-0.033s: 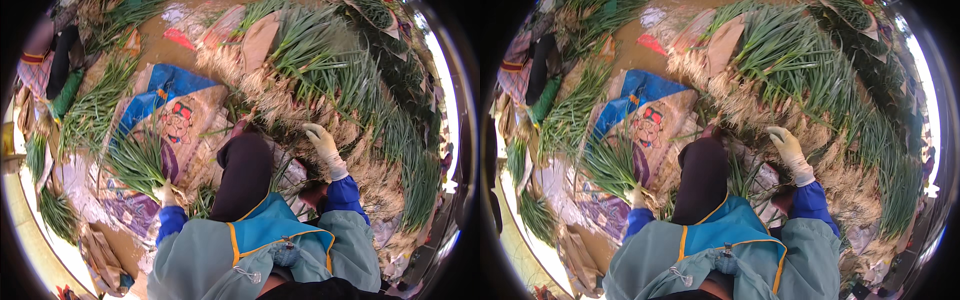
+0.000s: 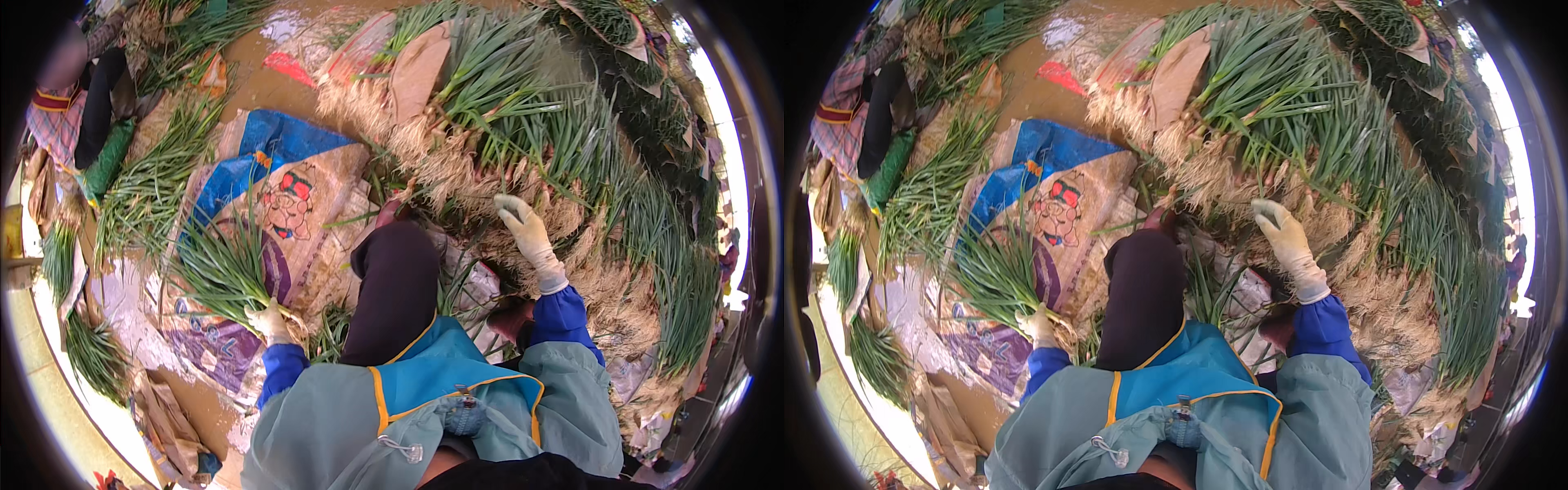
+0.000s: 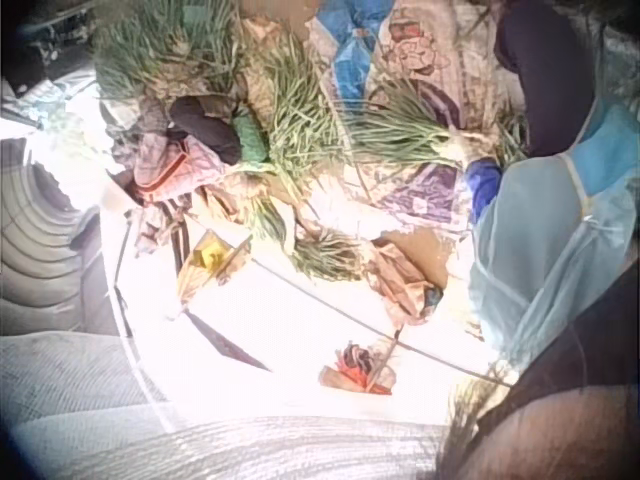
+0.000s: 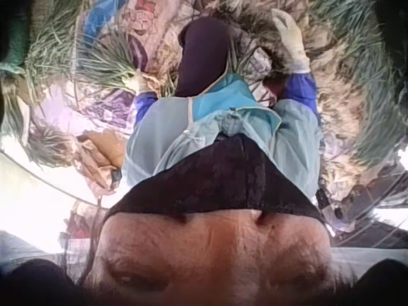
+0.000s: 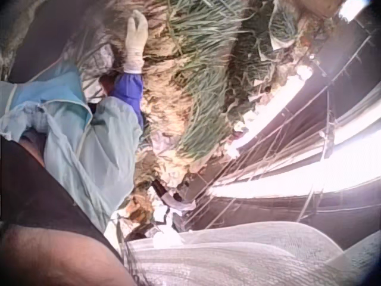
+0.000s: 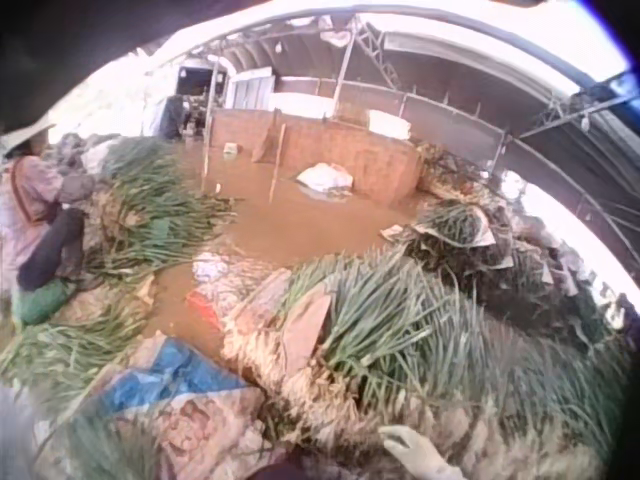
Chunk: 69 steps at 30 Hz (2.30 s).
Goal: The person stands in a flooded area and moves a sack aside, then sits down to sort and bundle green onions by hand. They gather the vegetables into bunches, align the roots, and arrange them on the floor.
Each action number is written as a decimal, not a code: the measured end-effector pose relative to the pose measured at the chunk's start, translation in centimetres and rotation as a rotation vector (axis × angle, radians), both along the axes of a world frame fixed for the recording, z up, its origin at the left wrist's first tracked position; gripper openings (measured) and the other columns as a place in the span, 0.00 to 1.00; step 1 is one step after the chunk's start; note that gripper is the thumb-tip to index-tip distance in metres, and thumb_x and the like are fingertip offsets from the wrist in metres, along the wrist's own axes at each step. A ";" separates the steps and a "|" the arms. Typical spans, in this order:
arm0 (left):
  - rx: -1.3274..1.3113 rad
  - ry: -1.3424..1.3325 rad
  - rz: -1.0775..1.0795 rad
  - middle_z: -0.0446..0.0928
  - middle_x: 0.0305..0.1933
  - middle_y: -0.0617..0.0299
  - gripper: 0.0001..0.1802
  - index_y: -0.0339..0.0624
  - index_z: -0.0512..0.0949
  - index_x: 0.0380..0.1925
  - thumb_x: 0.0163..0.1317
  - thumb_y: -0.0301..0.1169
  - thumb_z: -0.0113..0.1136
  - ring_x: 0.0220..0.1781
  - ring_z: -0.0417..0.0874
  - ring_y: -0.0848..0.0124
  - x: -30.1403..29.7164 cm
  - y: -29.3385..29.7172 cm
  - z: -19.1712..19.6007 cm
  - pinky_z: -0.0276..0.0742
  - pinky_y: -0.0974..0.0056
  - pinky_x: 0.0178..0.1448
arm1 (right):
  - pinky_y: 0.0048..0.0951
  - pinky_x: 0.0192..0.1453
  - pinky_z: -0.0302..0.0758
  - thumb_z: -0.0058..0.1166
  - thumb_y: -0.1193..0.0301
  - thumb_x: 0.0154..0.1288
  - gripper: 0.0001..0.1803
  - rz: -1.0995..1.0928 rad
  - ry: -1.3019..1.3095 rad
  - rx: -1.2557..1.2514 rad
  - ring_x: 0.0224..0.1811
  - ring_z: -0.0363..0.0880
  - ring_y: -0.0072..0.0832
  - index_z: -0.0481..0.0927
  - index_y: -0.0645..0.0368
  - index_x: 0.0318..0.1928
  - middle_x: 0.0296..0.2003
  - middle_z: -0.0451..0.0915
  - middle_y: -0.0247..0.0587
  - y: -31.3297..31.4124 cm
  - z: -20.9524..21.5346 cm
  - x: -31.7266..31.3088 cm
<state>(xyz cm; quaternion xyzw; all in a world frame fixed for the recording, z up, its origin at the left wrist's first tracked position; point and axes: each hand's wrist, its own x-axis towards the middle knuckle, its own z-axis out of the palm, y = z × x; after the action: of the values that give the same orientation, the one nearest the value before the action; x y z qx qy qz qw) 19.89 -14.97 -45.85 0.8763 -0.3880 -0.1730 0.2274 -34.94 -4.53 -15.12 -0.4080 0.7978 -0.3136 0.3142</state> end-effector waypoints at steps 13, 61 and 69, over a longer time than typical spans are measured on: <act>-0.191 0.655 -1.634 0.68 0.63 0.42 0.40 0.31 0.59 0.65 0.59 0.43 0.61 0.66 0.67 0.55 -47.6 -21.7 27.1 0.61 0.61 0.69 | 0.32 0.66 0.62 0.56 0.65 0.61 0.37 -0.516 -0.285 -0.211 0.64 0.67 0.42 0.59 0.72 0.65 0.61 0.67 0.60 -14.8 -4.8 -2.7; -0.413 0.682 -1.490 0.69 0.57 0.49 0.24 0.42 0.72 0.53 0.56 0.32 0.61 0.58 0.73 0.61 -53.8 -3.4 31.7 0.68 0.60 0.62 | 0.35 0.66 0.62 0.54 0.69 0.63 0.23 -0.225 0.611 -0.377 0.61 0.68 0.39 0.71 0.59 0.59 0.56 0.72 0.45 9.2 6.0 -8.0; 0.099 0.416 -0.953 0.50 0.73 0.40 0.59 0.34 0.43 0.70 0.46 0.46 0.70 0.75 0.50 0.53 -46.9 -20.1 28.6 0.51 0.56 0.74 | 0.32 0.67 0.60 0.52 0.73 0.66 0.23 -0.146 0.320 -0.389 0.61 0.68 0.37 0.69 0.60 0.61 0.58 0.71 0.44 -0.3 5.6 -3.8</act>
<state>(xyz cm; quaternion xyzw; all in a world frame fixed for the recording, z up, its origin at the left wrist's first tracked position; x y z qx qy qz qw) -27.05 -35.11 -17.20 0.5591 -0.6818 -0.4459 0.1539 -38.73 -4.85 -9.55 -0.4464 0.7894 -0.4144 0.0763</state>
